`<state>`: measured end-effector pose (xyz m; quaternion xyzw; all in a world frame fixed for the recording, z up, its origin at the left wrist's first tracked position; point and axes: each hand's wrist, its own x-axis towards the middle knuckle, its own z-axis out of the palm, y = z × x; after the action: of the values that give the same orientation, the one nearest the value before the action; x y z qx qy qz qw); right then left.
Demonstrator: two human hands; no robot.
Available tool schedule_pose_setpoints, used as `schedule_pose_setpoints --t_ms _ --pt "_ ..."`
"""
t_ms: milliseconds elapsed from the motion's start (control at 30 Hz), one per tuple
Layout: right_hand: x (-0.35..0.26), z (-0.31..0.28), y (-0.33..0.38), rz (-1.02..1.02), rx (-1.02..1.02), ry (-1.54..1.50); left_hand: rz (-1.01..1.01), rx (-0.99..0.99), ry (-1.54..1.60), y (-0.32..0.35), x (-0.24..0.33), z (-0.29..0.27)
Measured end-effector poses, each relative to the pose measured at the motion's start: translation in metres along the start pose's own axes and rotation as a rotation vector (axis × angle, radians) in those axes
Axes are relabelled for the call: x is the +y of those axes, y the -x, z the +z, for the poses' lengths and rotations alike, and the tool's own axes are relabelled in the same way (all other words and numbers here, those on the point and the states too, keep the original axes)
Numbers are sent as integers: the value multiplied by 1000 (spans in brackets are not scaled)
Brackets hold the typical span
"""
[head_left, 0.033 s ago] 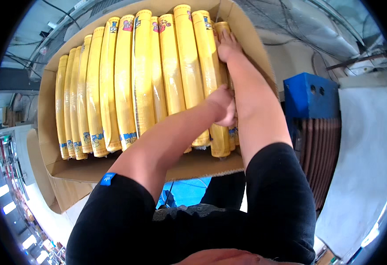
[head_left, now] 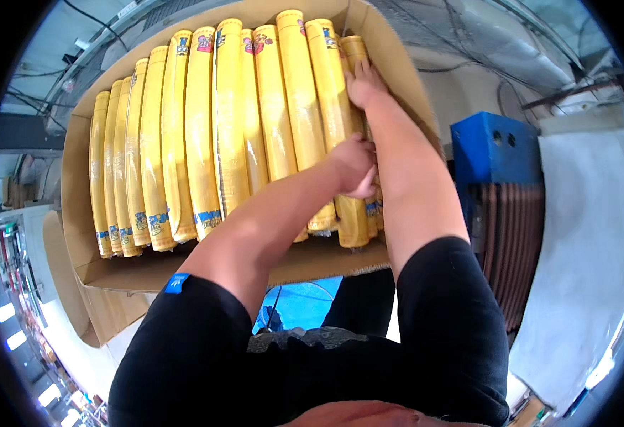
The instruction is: The person repeatedly picks up yellow cylindrical objects from a large cardboard box and places them onto a blue conveyor belt. The person handles the items one by one, transferring them from the box to the machine.
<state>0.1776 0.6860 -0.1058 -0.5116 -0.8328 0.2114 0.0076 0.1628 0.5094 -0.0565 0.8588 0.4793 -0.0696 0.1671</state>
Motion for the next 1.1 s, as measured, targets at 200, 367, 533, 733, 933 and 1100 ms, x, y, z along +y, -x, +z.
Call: schedule_pose_setpoints --t_ms 200,367,533,733,933,1100 --pt "-14 -62 221 -143 -123 -91 -96 122 -30 79 52 -1" --pt "-21 -87 400 -205 96 -505 -345 18 238 162 99 -10" --pt "4 -2 548 308 199 -1251 -505 307 289 213 84 6" --pt "28 0 630 570 197 -1364 -528 567 294 251 115 22" --pt "42 -39 642 613 423 -1589 -670 588 344 259 126 16" --pt "45 -40 647 570 396 -1621 -624 411 208 264 138 12"
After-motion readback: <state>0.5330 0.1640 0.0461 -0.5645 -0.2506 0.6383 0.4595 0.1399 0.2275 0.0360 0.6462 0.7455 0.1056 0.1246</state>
